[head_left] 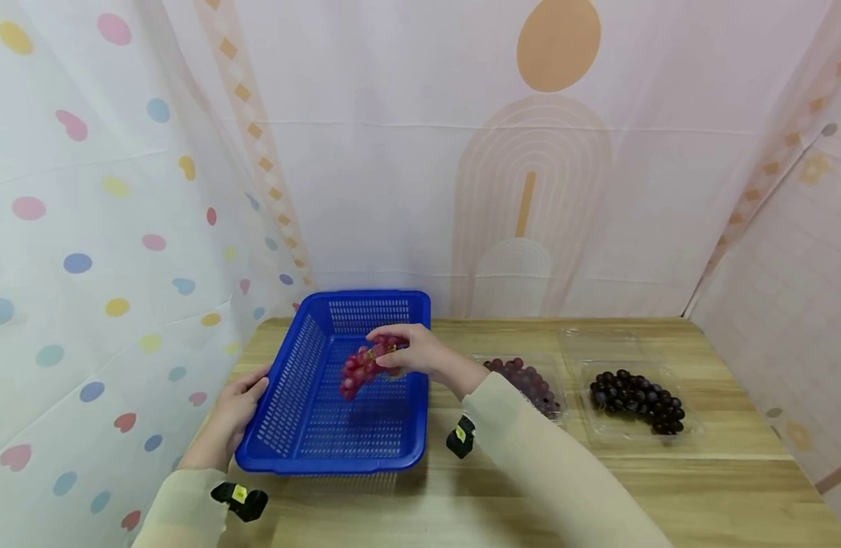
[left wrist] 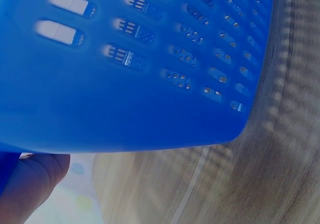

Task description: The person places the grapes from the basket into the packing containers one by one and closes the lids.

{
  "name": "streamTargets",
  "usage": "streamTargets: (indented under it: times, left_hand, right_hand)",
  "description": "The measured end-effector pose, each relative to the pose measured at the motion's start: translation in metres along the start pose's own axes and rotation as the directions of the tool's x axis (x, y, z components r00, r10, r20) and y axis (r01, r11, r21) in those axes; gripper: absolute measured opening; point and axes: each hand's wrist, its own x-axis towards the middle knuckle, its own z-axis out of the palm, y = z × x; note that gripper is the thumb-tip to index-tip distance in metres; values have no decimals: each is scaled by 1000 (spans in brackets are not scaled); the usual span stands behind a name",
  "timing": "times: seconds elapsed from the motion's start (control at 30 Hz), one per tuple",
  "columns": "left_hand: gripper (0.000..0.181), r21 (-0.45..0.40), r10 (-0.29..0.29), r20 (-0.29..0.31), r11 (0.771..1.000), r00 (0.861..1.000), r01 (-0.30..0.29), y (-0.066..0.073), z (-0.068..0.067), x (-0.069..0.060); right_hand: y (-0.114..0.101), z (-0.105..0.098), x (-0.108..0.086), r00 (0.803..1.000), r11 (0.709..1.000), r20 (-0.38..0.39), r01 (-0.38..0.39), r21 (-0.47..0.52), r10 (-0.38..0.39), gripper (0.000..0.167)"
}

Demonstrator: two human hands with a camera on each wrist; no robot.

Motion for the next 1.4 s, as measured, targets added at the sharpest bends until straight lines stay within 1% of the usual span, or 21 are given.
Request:
streamTargets:
  times: [0.13, 0.27, 0.37, 0.5, 0.67, 0.87, 0.97, 1.2, 1.4]
  left_hand:
    - [50, -3, 6, -1, 1000, 1000, -6, -1, 0, 0]
    - [50, -9, 6, -1, 1000, 1000, -6, -1, 0, 1]
    - [50, -9, 9, 0, 1000, 1000, -9, 0, 0, 1]
    - [50, -1, 14, -1, 1000, 1000, -14, 0, 0, 1]
    - [51, -2, 12, -4, 1000, 1000, -12, 0, -1, 1]
    - [51, 1, 8, -6, 1000, 1000, -8, 1, -1, 0]
    - [51, 3, 7, -7, 1000, 1000, -7, 2, -1, -1]
    - [50, -9, -11, -7, 1000, 1000, 10, 3, 0, -2]
    - [50, -7, 2, -11, 1000, 1000, -3, 3, 0, -2]
  right_hand:
    - [0, -3, -8, 999, 999, -13, 48, -19, -48, 42]
    - [0, -6, -17, 997, 997, -24, 72, -35, -73, 42]
    - [1, -8, -23, 996, 997, -32, 79, -10, -79, 42]
    - [2, -13, -31, 992, 993, -54, 113, 37, -111, 42]
    - [-1, -24, -42, 985, 986, -95, 149, 74, -142, 43]
    - [-3, -45, -56, 967, 971, -172, 207, 118, -186, 45]
    - [-3, -58, -64, 959, 965, -208, 224, 134, -194, 45]
    - [-3, -91, -91, 950, 959, -271, 212, 186, -157, 47]
    - [2, -120, -113, 943, 955, -297, 213, 207, -146, 49]
